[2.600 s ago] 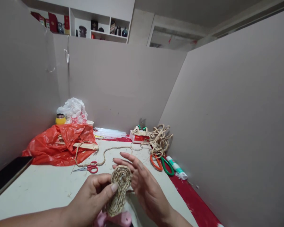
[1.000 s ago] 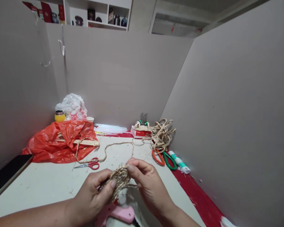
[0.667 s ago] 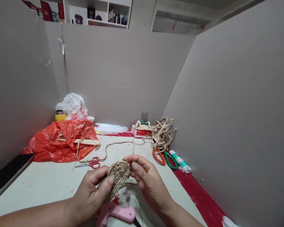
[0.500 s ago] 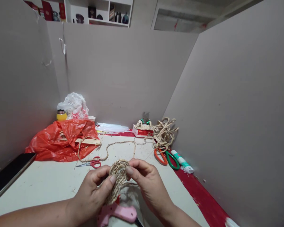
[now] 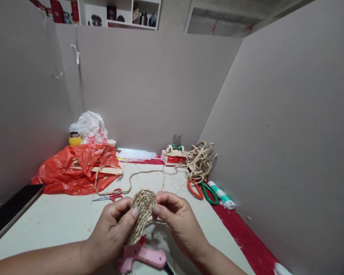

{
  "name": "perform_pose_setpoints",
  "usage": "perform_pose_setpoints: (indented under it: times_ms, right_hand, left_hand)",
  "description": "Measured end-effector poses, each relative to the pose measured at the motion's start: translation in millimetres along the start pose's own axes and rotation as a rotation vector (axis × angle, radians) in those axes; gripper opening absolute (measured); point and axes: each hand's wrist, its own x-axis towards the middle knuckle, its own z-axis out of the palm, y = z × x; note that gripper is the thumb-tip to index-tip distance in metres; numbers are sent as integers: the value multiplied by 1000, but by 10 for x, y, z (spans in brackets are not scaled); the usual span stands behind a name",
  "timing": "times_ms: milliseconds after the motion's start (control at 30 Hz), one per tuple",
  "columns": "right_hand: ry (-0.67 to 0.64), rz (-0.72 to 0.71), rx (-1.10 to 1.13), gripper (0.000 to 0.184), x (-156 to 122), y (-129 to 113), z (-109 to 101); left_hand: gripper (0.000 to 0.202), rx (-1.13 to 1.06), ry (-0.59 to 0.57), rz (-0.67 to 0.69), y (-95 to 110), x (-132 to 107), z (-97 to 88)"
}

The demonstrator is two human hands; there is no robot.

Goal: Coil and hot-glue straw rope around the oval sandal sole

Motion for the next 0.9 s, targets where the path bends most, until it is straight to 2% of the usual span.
perform_pose_setpoints:
  times_ms: [167,300,400,500,633,833,900]
  right_hand:
    - [-47,-7,-38,22,9,-17,-22]
    - [-62,15,6,21,5,3,-14]
    - [-72,26,30,28,-21,-10,26]
    - [-80,3,-38,15,-42,-37,60]
    - [-107,-31,-87,13,-32,-47,62]
    - [-202,0,-2,13,-7,-64,27]
    - [-225,5,44,21,-12,-76,19]
  left_hand:
    - [28,-63,-25,-42,-15,-3,-3]
    - [30,-27,-31,-51,0,1,-2]
    - [29,34,2,-5,6,-2,16]
    - [29,79,11,20,-5,-12,37]
    - [29,161,-11,72,-19,-33,38]
    - [28,293,-41,164,-11,-60,-2]
    - [28,302,-45,163,-8,-56,-10]
